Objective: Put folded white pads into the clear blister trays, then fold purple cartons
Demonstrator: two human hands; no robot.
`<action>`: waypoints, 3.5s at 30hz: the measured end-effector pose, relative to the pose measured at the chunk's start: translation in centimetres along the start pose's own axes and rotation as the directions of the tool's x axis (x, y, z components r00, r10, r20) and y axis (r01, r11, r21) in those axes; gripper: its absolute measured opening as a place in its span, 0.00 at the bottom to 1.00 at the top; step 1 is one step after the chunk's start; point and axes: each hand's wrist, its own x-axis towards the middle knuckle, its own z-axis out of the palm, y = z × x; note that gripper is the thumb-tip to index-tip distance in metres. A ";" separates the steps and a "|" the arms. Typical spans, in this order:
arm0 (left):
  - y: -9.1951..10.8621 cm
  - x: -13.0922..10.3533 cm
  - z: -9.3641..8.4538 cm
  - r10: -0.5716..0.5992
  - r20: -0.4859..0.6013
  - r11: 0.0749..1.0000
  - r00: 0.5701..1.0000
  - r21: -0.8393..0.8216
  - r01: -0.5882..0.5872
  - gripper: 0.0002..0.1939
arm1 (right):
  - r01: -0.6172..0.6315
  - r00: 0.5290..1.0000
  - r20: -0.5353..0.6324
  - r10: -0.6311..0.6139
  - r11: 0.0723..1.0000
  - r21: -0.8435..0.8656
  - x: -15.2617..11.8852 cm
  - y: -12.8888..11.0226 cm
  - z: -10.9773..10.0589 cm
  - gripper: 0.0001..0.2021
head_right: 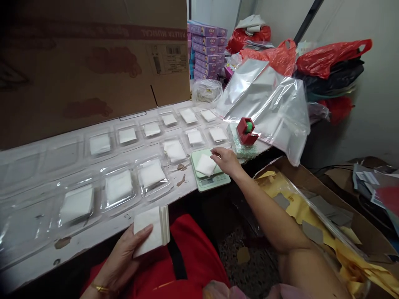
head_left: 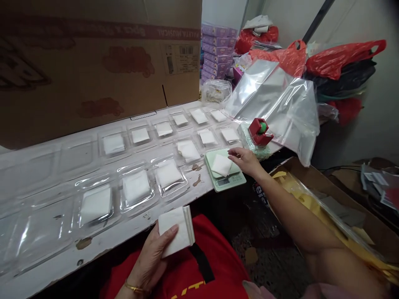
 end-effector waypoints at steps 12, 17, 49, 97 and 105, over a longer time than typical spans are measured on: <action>-0.9 1.3 1.4 0.143 0.097 0.981 0.985 0.121 -0.155 0.28 | 0.357 0.889 0.235 -0.393 0.917 0.180 -6.6 -11.7 1.7 0.10; -1.4 1.6 0.9 0.194 0.226 0.965 0.955 0.129 -0.227 0.24 | 0.380 0.873 0.286 -0.395 0.919 0.108 -10.5 -13.7 5.2 0.10; -2.0 1.8 -0.4 0.309 0.230 0.950 0.923 -0.029 -0.311 0.18 | 0.666 0.731 0.200 -0.652 0.746 -0.003 -11.5 -13.4 7.8 0.19; -2.4 2.5 -1.3 0.457 0.157 0.844 0.875 0.234 -0.483 0.24 | 0.414 0.901 0.083 -0.426 0.901 0.130 -11.7 -14.0 9.5 0.08; -2.2 2.1 -1.1 0.480 0.121 0.818 0.869 0.295 -0.493 0.26 | 0.345 0.929 0.087 -0.360 0.926 0.152 -11.9 -14.4 9.7 0.07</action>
